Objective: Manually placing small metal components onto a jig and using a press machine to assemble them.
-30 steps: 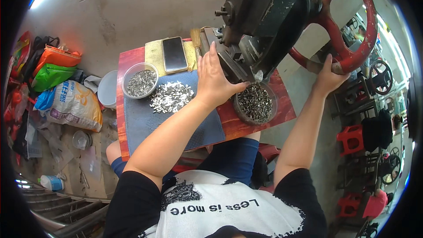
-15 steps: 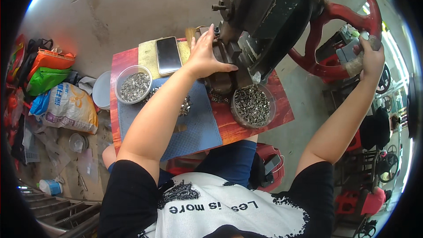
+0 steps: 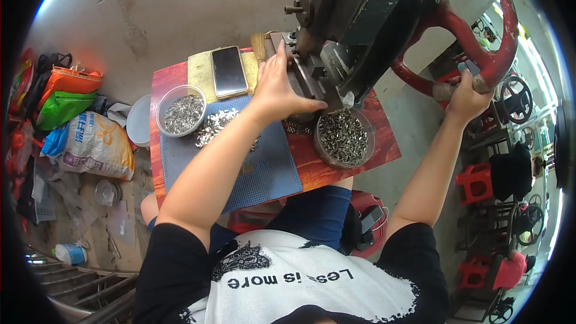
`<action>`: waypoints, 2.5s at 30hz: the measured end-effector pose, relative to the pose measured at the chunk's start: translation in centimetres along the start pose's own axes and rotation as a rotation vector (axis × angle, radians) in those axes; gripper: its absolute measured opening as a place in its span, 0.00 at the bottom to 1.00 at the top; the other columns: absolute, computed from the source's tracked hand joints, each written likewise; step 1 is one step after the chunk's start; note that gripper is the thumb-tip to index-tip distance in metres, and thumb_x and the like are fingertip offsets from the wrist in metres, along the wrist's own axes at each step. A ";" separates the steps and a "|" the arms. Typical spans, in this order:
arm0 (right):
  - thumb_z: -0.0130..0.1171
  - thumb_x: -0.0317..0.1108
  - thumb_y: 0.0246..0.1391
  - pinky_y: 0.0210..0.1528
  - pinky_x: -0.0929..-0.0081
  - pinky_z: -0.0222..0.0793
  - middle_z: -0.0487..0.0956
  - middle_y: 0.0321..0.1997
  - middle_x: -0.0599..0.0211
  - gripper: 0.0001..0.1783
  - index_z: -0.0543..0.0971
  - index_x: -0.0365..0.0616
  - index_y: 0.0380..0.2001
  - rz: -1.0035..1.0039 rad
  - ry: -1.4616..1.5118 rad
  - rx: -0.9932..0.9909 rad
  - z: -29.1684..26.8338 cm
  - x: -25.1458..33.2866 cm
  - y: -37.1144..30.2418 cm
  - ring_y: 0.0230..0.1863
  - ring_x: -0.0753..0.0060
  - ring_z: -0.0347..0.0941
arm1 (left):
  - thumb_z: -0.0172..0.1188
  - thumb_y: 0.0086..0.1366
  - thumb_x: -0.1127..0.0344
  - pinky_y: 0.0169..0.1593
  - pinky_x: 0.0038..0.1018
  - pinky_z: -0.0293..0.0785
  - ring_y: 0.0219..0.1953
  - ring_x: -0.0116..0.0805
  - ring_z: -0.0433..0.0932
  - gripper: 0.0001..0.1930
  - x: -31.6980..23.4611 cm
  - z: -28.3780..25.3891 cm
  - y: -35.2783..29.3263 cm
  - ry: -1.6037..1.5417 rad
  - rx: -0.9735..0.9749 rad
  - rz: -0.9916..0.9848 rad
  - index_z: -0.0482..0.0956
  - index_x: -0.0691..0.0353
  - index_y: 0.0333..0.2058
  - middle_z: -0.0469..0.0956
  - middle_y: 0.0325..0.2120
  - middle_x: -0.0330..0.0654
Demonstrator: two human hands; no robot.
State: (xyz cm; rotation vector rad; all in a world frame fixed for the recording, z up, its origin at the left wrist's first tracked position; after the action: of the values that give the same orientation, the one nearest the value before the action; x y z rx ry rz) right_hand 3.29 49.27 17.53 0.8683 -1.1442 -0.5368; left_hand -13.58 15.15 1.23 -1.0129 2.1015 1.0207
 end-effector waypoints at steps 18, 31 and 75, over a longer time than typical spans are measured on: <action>0.62 0.40 0.62 0.47 0.74 0.71 0.80 0.44 0.59 0.23 0.74 0.30 0.50 0.570 -0.126 0.245 -1.6 -2.2 -13.5 0.45 0.74 0.76 | 0.82 0.29 0.50 0.72 0.53 0.37 0.70 0.47 0.58 0.71 -9.3 -1.2 -4.3 0.167 -0.253 0.450 0.48 0.64 0.71 0.66 0.62 0.48; 0.62 0.35 0.59 0.42 0.66 0.73 0.82 0.36 0.56 0.14 0.81 0.35 0.42 0.395 -0.394 0.943 0.9 1.3 -20.9 0.36 0.61 0.79 | 0.83 0.30 0.56 0.72 0.54 0.39 0.70 0.49 0.58 0.64 -11.0 0.7 -8.6 0.237 -0.076 0.398 0.55 0.68 0.67 0.66 0.62 0.52; 0.68 0.25 0.47 0.43 0.63 0.74 0.77 0.42 0.54 0.20 0.79 0.36 0.47 -0.066 0.033 1.456 16.0 14.9 -37.8 0.38 0.55 0.78 | 0.71 0.54 0.68 0.51 0.37 0.71 0.45 0.46 0.74 0.13 3.3 -12.9 -22.7 0.188 -0.088 -0.082 0.83 0.63 0.39 0.76 0.40 0.45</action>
State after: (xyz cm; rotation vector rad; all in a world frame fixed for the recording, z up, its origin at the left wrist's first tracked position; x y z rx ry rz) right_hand -4.42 11.33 -2.59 2.1263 -1.4096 0.3958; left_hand 1.16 -6.22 -3.02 -1.2717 2.1591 1.0198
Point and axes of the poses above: each hand's wrist, its own y-axis towards the middle knuckle, its own z-axis out of the palm, x = y × z, the point moved 7 cm from there along y, towards the middle knuckle
